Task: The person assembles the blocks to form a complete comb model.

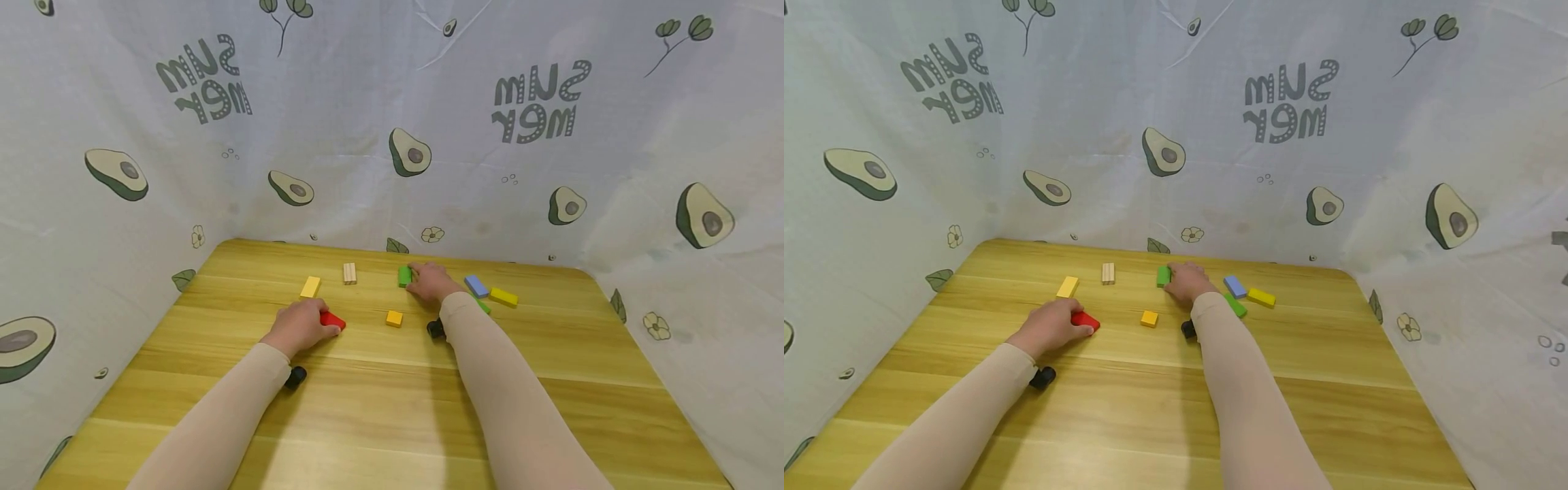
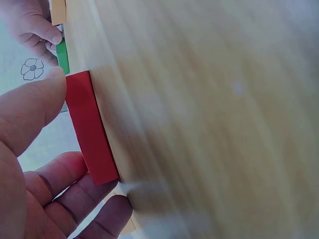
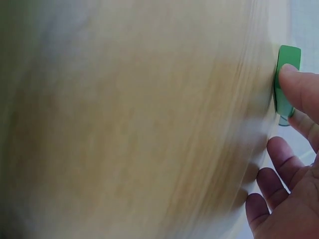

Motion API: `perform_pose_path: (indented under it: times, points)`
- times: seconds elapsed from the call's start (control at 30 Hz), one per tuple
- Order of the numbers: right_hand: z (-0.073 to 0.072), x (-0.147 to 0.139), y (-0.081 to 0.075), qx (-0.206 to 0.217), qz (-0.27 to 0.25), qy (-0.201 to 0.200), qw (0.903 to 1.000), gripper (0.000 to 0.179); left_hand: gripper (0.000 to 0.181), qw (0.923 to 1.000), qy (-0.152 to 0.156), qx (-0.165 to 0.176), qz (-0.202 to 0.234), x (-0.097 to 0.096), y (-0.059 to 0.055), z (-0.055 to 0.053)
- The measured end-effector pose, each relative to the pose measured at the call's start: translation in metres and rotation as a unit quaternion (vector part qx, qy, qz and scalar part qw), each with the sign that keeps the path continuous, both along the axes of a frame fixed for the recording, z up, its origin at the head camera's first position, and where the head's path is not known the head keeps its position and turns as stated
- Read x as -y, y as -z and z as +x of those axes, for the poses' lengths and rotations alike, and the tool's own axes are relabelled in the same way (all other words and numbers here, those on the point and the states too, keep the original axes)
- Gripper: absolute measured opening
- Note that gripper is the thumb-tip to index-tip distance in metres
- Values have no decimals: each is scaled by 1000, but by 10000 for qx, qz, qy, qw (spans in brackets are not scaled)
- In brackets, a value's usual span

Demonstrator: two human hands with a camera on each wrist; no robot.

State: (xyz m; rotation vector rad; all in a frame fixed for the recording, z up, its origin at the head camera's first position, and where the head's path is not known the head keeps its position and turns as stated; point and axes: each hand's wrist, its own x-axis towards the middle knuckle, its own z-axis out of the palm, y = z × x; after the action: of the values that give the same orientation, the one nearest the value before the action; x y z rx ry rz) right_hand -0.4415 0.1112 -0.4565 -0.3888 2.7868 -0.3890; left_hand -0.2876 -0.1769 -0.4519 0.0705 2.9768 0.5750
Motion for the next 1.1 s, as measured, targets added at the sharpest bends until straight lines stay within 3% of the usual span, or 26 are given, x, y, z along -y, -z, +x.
perform_pose_path:
  times: [1.1]
  points:
    - [2,0,1,-63,-93,102,9999,69,51,10000,29,-25,-56,0,1,0]
